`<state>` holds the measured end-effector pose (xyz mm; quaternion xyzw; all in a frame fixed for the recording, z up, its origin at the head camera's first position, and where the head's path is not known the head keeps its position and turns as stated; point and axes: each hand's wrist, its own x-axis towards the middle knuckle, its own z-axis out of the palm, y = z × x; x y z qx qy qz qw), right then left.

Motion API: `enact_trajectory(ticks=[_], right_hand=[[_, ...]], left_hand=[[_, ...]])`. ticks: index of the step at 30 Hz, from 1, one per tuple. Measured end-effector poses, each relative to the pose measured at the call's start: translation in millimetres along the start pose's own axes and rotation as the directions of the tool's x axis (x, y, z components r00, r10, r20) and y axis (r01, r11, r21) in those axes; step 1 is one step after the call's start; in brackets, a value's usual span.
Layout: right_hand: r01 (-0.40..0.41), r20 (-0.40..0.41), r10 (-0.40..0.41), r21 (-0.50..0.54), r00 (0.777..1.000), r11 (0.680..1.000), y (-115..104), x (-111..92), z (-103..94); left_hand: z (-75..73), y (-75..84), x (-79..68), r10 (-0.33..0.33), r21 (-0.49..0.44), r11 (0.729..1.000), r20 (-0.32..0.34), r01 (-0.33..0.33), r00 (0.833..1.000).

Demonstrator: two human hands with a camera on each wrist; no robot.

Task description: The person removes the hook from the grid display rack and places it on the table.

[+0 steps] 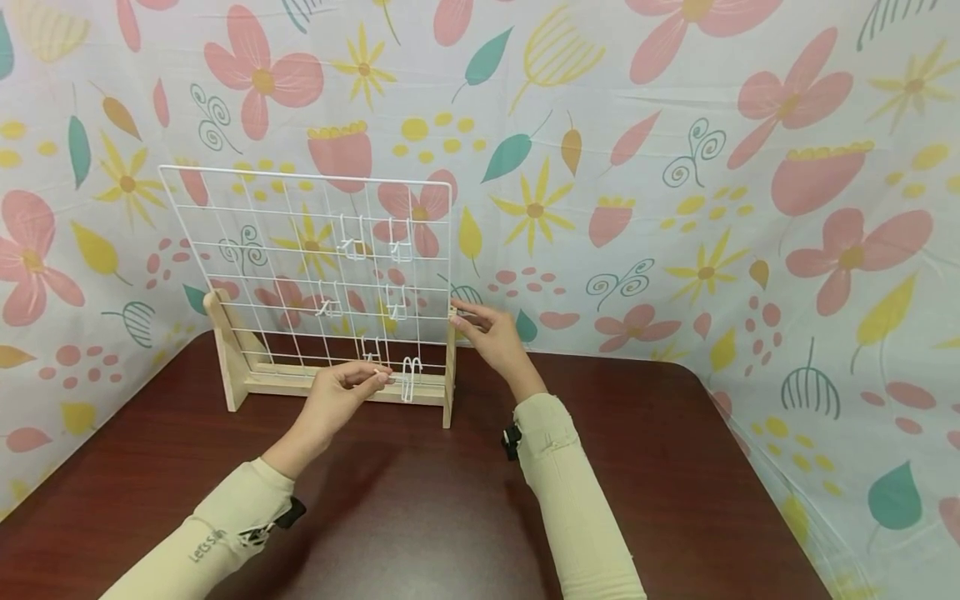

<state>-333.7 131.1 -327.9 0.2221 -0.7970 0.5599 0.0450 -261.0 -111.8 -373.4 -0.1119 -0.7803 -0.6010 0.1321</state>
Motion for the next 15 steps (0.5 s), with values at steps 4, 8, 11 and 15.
enact_trajectory(ticks=[4, 8, 11, 15], right_hand=[[0.023, -0.007, -0.023, 0.0, 1.0, 1.0, 15.8, 5.5, -0.1], [0.02, -0.018, -0.02, 0.004, 1.0, 1.0, 24.8, 8.3, 0.4], [0.021, -0.023, -0.021, 0.001, 1.0, 1.0, 25.5, 8.4, 0.1], [0.022, -0.019, -0.022, 0.009, 1.0, 1.0, 26.2, 9.5, -0.8]], left_hand=[[-1.3, -0.4, -0.3, -0.079, -0.063, 0.995, 0.029, 0.081, 0.996], [-1.3, -6.2, 1.8, -0.138, -0.104, 0.984, 0.054, 0.143, 0.989], [-0.3, -13.8, 4.8, -0.17, -0.114, 0.978, 0.07, 0.177, 0.983], [1.3, -17.9, 5.9, -0.225, -0.113, 0.965, 0.097, 0.235, 0.97]])
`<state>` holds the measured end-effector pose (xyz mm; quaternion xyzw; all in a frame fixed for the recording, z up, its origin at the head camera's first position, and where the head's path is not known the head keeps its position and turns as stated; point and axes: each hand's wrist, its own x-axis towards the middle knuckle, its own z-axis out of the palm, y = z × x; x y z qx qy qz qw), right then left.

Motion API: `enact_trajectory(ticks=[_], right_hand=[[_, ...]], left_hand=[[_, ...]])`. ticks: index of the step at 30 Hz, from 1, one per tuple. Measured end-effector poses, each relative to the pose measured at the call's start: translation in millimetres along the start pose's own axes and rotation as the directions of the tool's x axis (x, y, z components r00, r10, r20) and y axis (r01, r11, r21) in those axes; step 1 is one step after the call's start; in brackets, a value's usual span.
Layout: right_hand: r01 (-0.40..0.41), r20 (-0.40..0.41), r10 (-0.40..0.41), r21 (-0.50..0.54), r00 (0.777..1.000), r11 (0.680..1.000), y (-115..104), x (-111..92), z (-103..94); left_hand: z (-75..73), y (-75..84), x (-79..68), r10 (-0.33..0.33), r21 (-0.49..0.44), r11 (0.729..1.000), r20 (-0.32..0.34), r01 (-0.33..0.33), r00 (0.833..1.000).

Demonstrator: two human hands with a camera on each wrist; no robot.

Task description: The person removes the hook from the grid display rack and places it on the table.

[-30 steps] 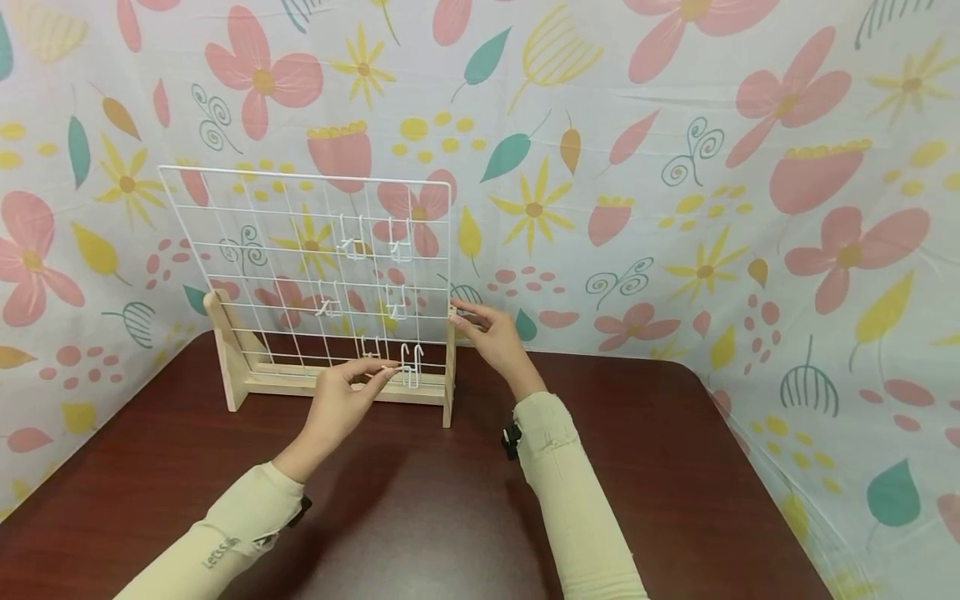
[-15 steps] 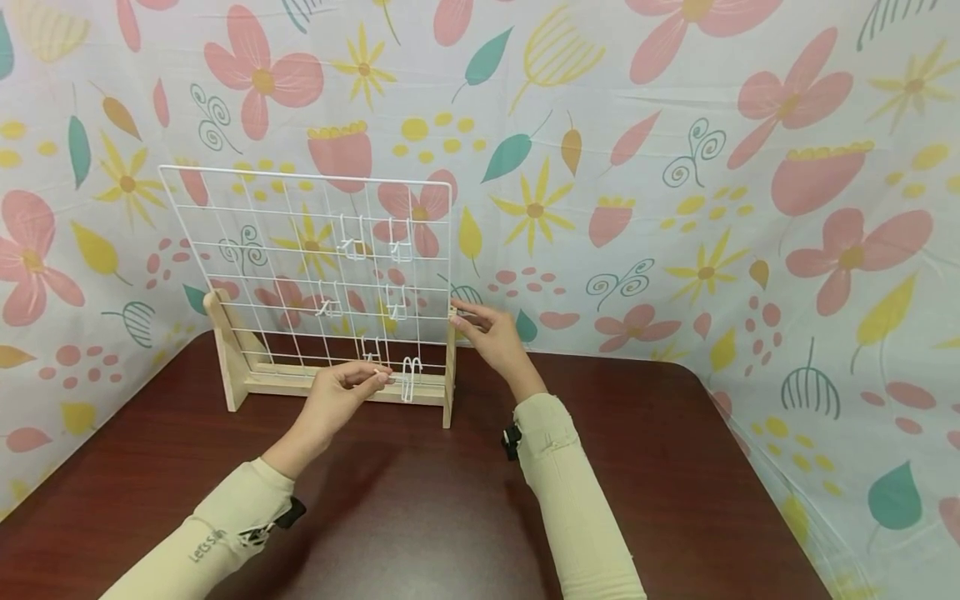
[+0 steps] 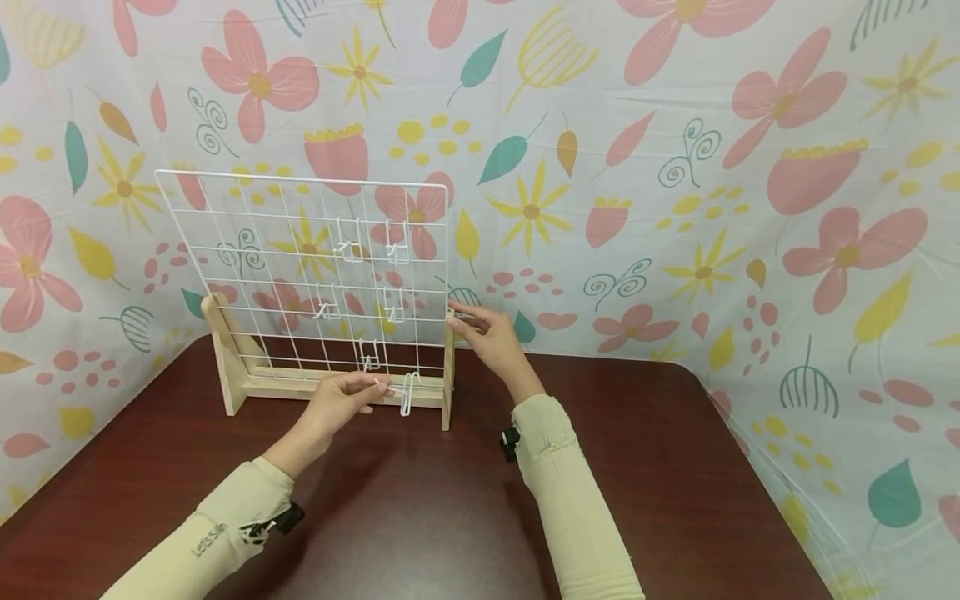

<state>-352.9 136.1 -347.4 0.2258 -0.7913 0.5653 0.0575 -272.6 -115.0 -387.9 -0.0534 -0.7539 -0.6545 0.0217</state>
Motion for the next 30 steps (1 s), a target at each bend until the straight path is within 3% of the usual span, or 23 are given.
enact_trajectory(ticks=[19, 30], right_hand=[[0.0, -0.001, -0.001, -0.016, 1.0, 1.0, 0.0, 0.7, 0.0], [-0.026, 0.016, 0.026, 0.004, 1.0, 1.0, -12.2, -3.5, 0.1]], left_hand=[[3.2, -22.2, 6.7, -0.154, 0.055, 0.987, 0.092, 0.15, 0.984], [10.0, -30.5, 6.2, -0.18, 0.089, 0.981, 0.128, 0.17, 0.975]])
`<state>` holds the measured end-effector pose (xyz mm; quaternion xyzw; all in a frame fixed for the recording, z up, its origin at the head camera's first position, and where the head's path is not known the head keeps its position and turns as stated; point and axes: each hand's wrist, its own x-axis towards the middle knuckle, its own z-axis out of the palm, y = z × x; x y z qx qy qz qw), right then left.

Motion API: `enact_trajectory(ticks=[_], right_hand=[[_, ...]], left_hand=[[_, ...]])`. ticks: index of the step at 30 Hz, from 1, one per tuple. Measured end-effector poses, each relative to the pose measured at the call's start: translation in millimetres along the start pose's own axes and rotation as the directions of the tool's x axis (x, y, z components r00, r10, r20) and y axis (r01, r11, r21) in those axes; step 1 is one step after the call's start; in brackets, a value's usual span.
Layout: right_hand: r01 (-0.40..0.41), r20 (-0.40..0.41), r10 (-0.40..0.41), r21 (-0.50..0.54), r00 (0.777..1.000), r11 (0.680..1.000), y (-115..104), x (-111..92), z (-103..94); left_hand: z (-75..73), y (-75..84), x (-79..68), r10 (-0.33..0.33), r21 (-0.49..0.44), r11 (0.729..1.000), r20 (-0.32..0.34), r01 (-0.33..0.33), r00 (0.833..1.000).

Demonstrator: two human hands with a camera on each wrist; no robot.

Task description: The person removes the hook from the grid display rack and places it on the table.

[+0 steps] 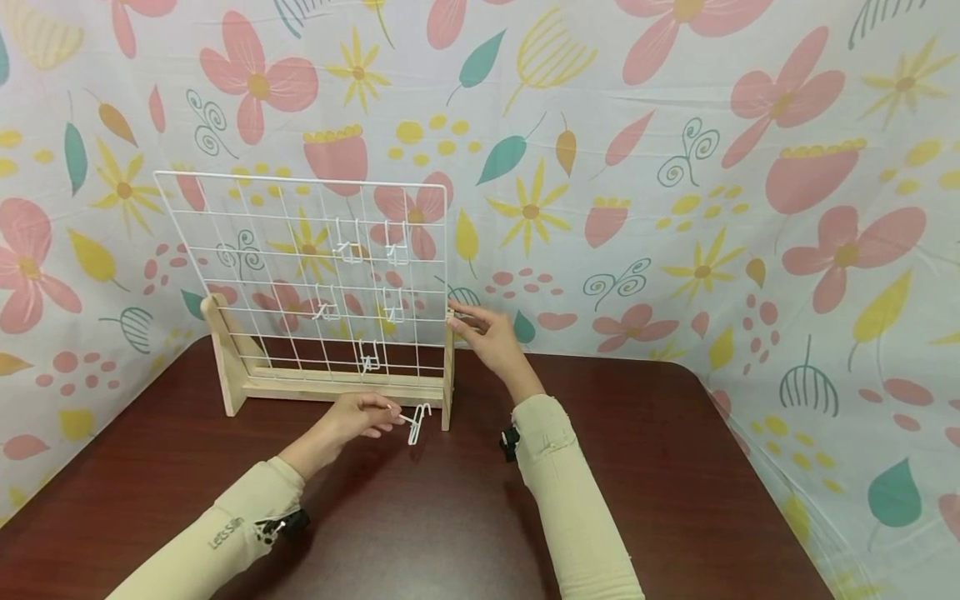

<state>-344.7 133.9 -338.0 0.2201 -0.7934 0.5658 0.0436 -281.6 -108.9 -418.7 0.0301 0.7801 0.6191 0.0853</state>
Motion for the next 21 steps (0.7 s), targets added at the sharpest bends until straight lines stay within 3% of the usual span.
enact_trajectory(ticks=[6, 21], right_hand=[[0.006, 0.006, -0.006, -0.005, 1.0, 1.0, -19.0, -8.5, 1.0], [0.007, -0.002, -0.007, 0.004, 1.0, 1.0, -13.3, -5.9, 1.0]], left_hand=[[2.3, -3.7, 1.5, -0.015, 0.011, 1.0, 0.005, 0.015, 1.0], [5.4, -4.7, 2.1, -0.026, 0.045, 0.999, -0.009, 0.027, 1.0]])
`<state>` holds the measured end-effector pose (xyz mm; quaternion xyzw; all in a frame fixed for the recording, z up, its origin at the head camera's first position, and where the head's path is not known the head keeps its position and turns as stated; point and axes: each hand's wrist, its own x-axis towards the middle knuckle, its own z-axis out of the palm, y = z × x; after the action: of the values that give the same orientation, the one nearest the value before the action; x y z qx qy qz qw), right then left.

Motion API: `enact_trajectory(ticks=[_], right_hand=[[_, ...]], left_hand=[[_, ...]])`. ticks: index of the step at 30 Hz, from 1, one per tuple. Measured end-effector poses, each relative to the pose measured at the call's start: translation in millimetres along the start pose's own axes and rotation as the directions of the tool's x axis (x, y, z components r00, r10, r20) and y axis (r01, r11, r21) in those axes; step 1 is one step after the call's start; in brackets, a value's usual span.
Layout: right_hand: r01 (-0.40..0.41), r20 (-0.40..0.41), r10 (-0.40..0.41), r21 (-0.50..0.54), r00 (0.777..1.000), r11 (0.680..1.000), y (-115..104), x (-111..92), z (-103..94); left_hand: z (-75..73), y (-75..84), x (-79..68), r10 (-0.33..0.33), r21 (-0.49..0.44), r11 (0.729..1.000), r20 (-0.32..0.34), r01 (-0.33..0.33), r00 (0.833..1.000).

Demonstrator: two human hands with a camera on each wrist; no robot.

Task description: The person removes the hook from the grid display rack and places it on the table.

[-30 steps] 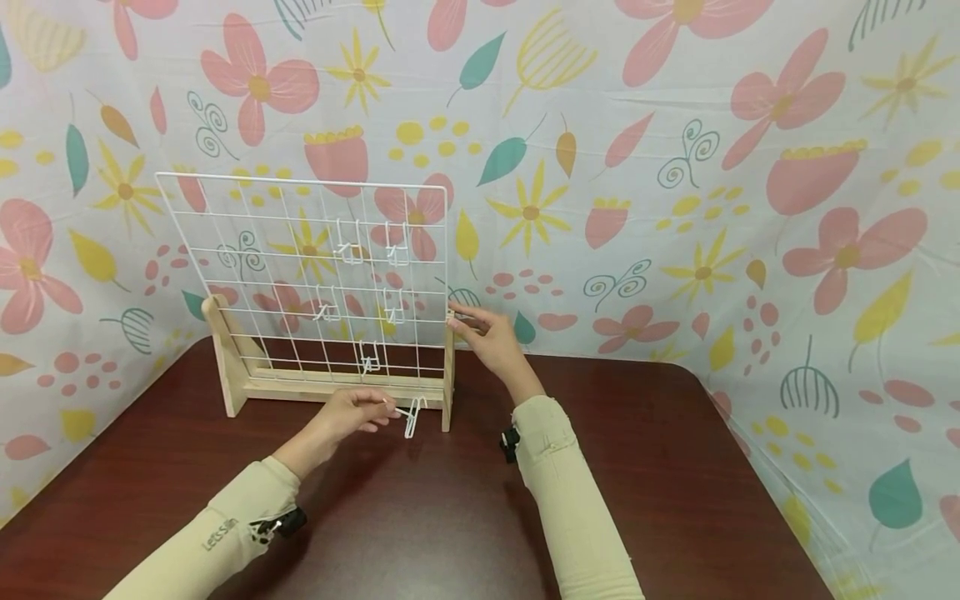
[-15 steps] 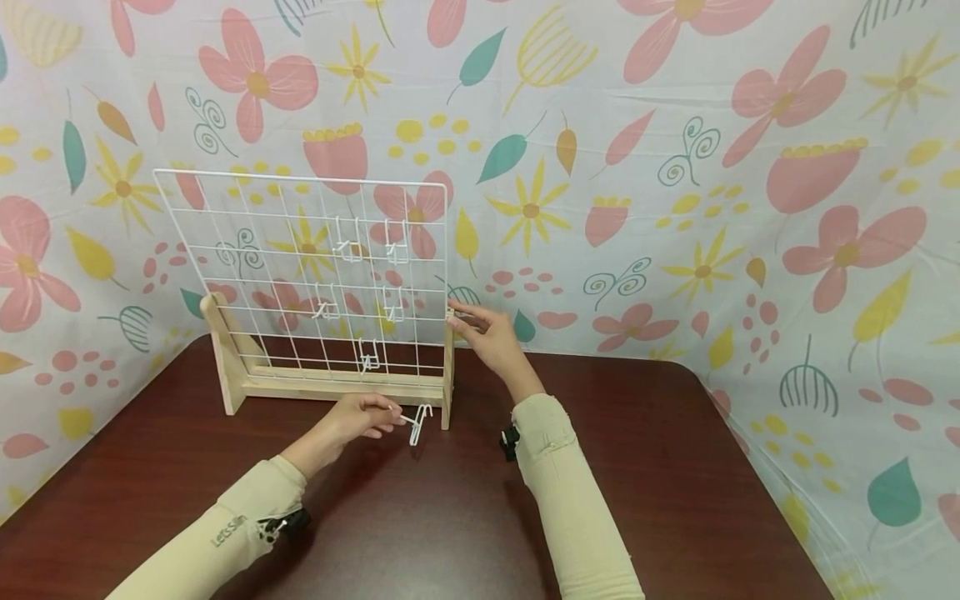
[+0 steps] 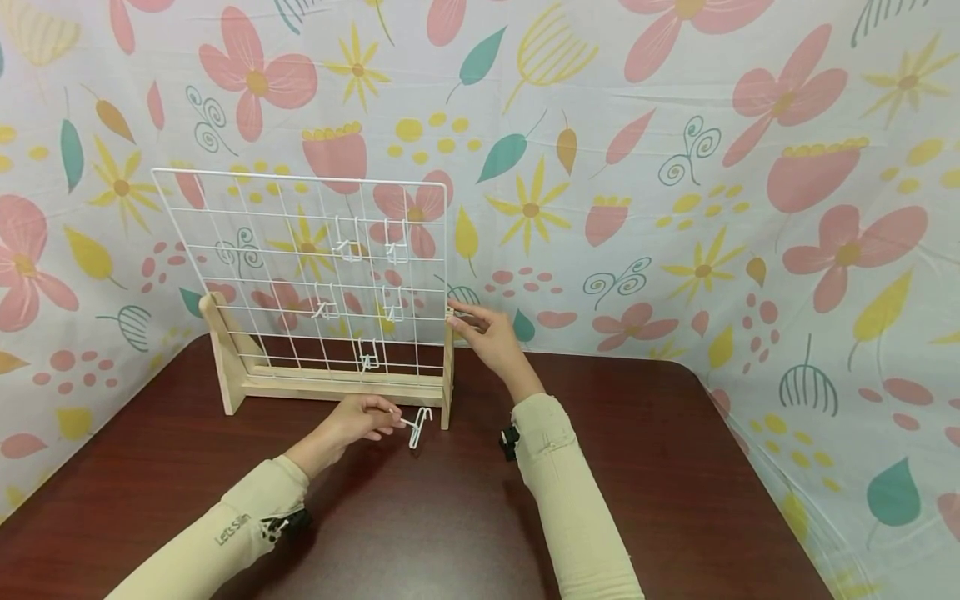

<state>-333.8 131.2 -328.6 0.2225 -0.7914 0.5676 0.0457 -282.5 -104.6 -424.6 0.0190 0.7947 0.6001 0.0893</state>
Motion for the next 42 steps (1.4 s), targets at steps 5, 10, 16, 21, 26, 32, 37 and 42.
enact_trajectory(ticks=[5, 10, 16, 21, 26, 32, 37, 42], right_hand=[[0.021, -0.014, -0.021, -0.01, 1.0, 1.0, 22.5, 9.1, -0.7], [0.024, -0.02, -0.024, -0.015, 1.0, 1.0, 27.1, 10.9, -0.8], [0.021, -0.024, -0.021, -0.018, 0.999, 1.0, 27.9, 11.5, -0.4], [0.022, -0.027, -0.023, -0.018, 0.999, 1.0, 27.8, 11.5, -0.5], [0.01, -0.021, -0.011, -0.01, 1.0, 1.0, 26.9, 11.7, -1.1], [0.008, -0.01, -0.008, 0.012, 1.0, 1.0, 24.5, 12.2, -2.3], [0.002, -0.01, -0.002, 0.016, 1.0, 1.0, 24.2, 11.5, -2.4], [0.006, -0.014, -0.006, -0.002, 1.0, 1.0, 25.1, 11.0, -1.7]], left_hand=[[0.2, -1.8, 2.4, -0.009, 0.015, 1.0, -0.001, 0.009, 1.0], [0.7, -1.9, 2.9, -0.004, 0.021, 1.0, 0.009, 0.004, 1.0], [2.3, -0.6, 2.3, -0.005, 0.03, 1.0, 0.01, 0.005, 1.0], [2.8, -1.0, 2.4, -0.014, 0.055, 0.998, 0.001, 0.014, 1.0], [3.0, -1.7, 3.2, -0.009, 0.077, 0.997, -0.003, 0.01, 1.0], [1.6, -1.7, 4.1, 0.021, 0.097, 0.995, 0.0, -0.021, 1.0], [0.4, -4.6, 4.3, 0.046, 0.159, 0.986, 0.001, -0.046, 0.999], [-2.0, -7.0, 5.6, 0.056, 0.25, 0.967, -0.003, -0.053, 0.998]])
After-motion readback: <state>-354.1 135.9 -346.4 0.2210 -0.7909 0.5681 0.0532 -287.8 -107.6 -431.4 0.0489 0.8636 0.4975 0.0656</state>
